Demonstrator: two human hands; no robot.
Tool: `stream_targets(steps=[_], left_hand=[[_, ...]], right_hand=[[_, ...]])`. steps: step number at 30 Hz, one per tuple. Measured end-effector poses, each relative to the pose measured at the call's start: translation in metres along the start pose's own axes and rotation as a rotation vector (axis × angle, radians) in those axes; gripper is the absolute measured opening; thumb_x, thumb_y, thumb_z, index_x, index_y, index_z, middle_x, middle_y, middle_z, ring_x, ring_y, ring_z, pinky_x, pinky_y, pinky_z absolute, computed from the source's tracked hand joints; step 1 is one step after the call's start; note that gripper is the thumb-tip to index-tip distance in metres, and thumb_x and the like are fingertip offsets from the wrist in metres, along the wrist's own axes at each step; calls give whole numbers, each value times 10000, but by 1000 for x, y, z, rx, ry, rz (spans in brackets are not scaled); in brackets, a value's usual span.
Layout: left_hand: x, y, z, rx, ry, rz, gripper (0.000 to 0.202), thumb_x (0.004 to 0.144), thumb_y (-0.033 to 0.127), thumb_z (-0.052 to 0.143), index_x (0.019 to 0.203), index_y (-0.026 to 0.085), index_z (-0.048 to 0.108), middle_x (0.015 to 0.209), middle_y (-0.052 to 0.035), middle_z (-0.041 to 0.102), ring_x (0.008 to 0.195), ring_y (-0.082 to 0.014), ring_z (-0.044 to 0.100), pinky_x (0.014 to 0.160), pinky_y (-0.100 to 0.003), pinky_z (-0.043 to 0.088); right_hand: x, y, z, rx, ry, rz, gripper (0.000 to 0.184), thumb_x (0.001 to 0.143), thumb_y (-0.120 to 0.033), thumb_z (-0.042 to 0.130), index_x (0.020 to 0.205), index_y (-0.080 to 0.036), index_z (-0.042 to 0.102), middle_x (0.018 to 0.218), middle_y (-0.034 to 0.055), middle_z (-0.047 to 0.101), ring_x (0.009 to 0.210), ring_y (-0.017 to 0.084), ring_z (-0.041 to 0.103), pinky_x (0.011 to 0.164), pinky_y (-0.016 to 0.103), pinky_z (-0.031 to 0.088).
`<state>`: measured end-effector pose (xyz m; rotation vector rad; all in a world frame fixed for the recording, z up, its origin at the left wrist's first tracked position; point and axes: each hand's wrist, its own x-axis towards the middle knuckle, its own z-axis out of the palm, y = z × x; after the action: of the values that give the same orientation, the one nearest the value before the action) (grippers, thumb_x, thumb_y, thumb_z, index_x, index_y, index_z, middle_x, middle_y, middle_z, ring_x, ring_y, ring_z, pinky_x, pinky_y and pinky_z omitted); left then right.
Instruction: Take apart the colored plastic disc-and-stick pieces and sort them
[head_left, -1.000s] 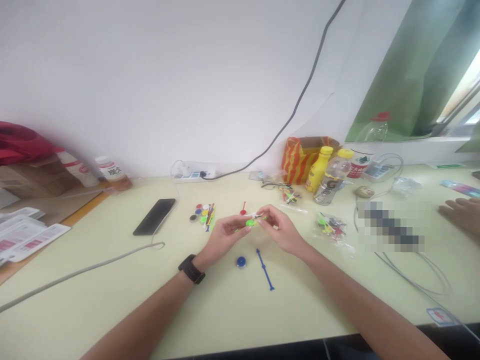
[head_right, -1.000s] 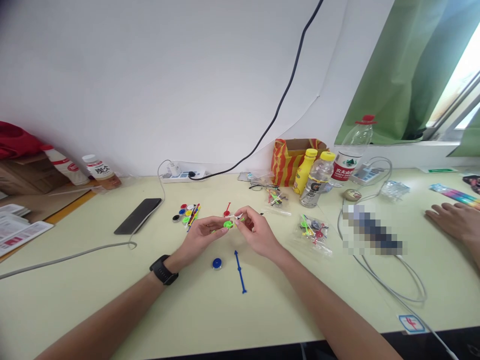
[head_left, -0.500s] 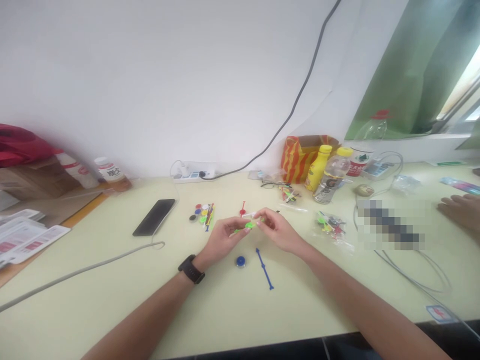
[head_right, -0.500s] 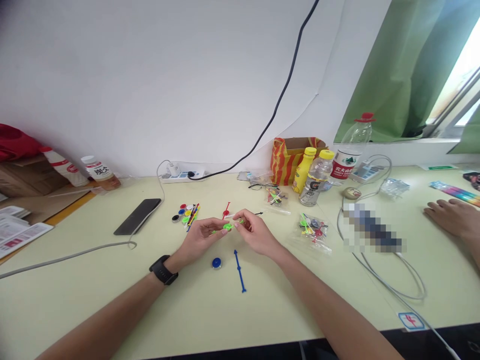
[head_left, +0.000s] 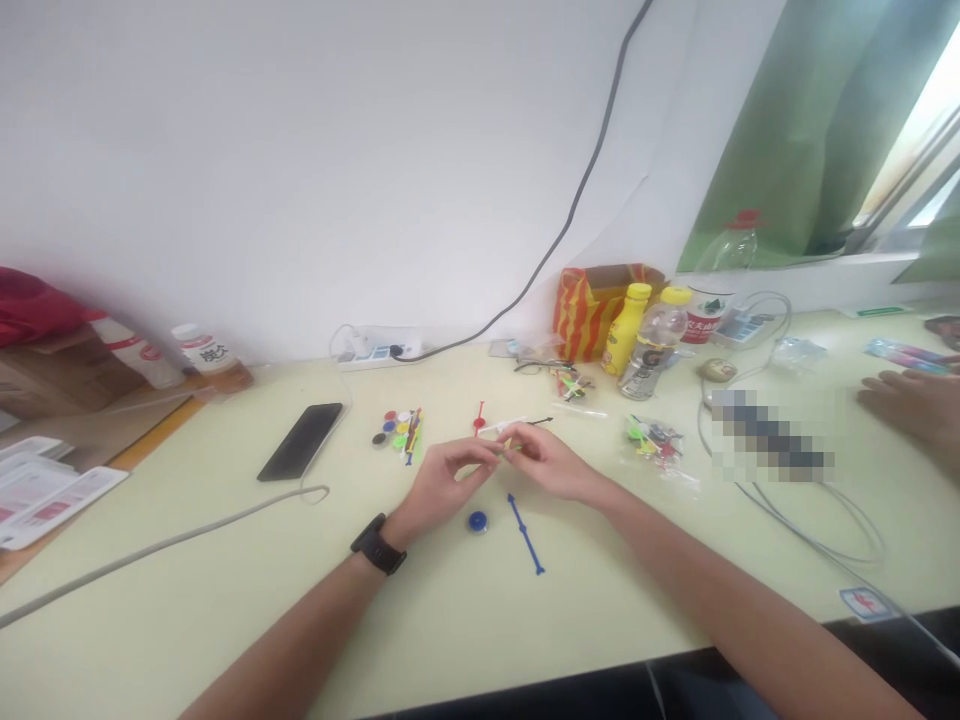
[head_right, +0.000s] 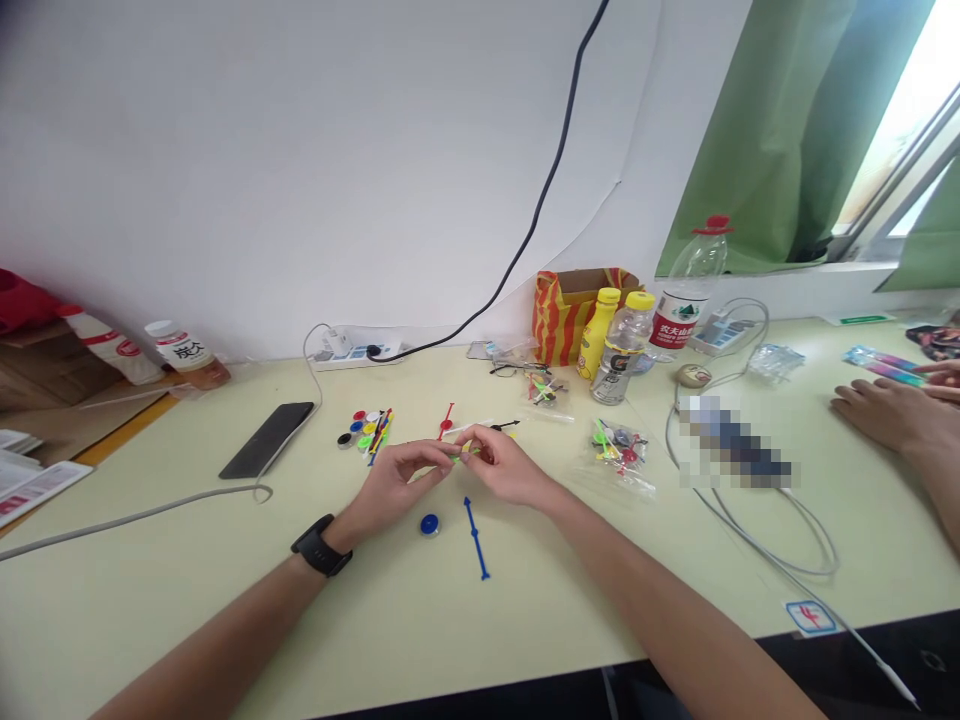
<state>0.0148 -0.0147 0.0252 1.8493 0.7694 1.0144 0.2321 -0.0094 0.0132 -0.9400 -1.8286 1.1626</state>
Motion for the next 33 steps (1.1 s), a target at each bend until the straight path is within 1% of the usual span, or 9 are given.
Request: stream_targets(steps=[3, 6, 10, 17, 20, 25, 28, 31, 33], left_hand=[[1, 2, 0, -70, 34, -29, 124, 898, 274, 744, 968, 178, 706, 1096, -110, 752, 1116, -262, 697, 1035, -435, 541], [2, 3, -3, -159, 49, -80, 270, 865, 284, 784, 1096, 186, 684, 1101, -99, 739, 1100, -249, 698, 1021, -422, 551], [3, 4, -6, -199, -22, -154, 280, 884, 314, 768, 1122, 174, 724, 1183, -118, 725, 1115, -240, 679, 1001, -378, 540], [6, -4, -6, -220, 72, -195, 234, 883, 357, 773, 1007, 164, 729, 849, -38, 694, 746, -139, 641, 704, -271, 530], [5, -6, -6, -233, 100, -220, 250, 878, 370, 774, 1027, 171, 747, 876, -48, 710, 747, -146, 654, 736, -297, 552], [5, -2, -8, -345, 96, -240, 286, 834, 331, 820, 1066, 176, 760, 1064, -86, 726, 911, -194, 693, 875, -353, 580], [5, -1, -9, -356, 120, -243, 289, 825, 325, 828, 1060, 171, 756, 1113, -95, 726, 925, -208, 709, 878, -361, 591], [5, -3, -9, -339, 125, -253, 301, 830, 325, 826, 1076, 170, 748, 1118, -96, 735, 891, -208, 731, 868, -358, 594], [4, -5, -9, -335, 112, -252, 302, 840, 326, 819, 1086, 168, 743, 1107, -97, 745, 884, -207, 739, 871, -356, 592]], right_hand=[[0, -3, 0, 54, 37, 21, 356, 958, -526, 598, 1125, -213, 628, 759, -37, 454, 665, 132, 428, 617, 261, 352], [-2, -10, 0, 130, 59, 59, 378, 946, -537, 609, 1141, -214, 618, 776, -36, 464, 681, 129, 448, 633, 263, 369], [-3, -12, 0, 186, 67, 91, 370, 939, -526, 613, 1138, -215, 613, 777, -33, 490, 654, 123, 460, 622, 268, 395], [-1, -4, -2, -31, 217, 23, 275, 945, -449, 603, 1103, -225, 624, 1051, 42, 648, 783, 157, 592, 678, 299, 481], [-1, -6, -2, -24, 220, -15, 246, 960, -415, 581, 1122, -233, 616, 1104, 50, 668, 801, 163, 616, 685, 307, 503], [-3, -10, 0, 7, 193, -52, 238, 966, -384, 573, 1152, -239, 606, 1154, 62, 672, 820, 167, 636, 714, 325, 538], [-5, -13, 1, -17, 206, -67, 243, 966, -381, 572, 1161, -238, 607, 1197, 69, 658, 871, 176, 642, 750, 336, 544], [-7, -18, 3, -37, 241, -61, 316, 961, -381, 581, 1252, -259, 574, 1236, 73, 634, 922, 183, 644, 780, 339, 541], [-9, -21, 5, -23, 257, -31, 448, 954, -392, 595, 1376, -282, 491, 1138, 62, 643, 927, 190, 640, 767, 333, 534]])
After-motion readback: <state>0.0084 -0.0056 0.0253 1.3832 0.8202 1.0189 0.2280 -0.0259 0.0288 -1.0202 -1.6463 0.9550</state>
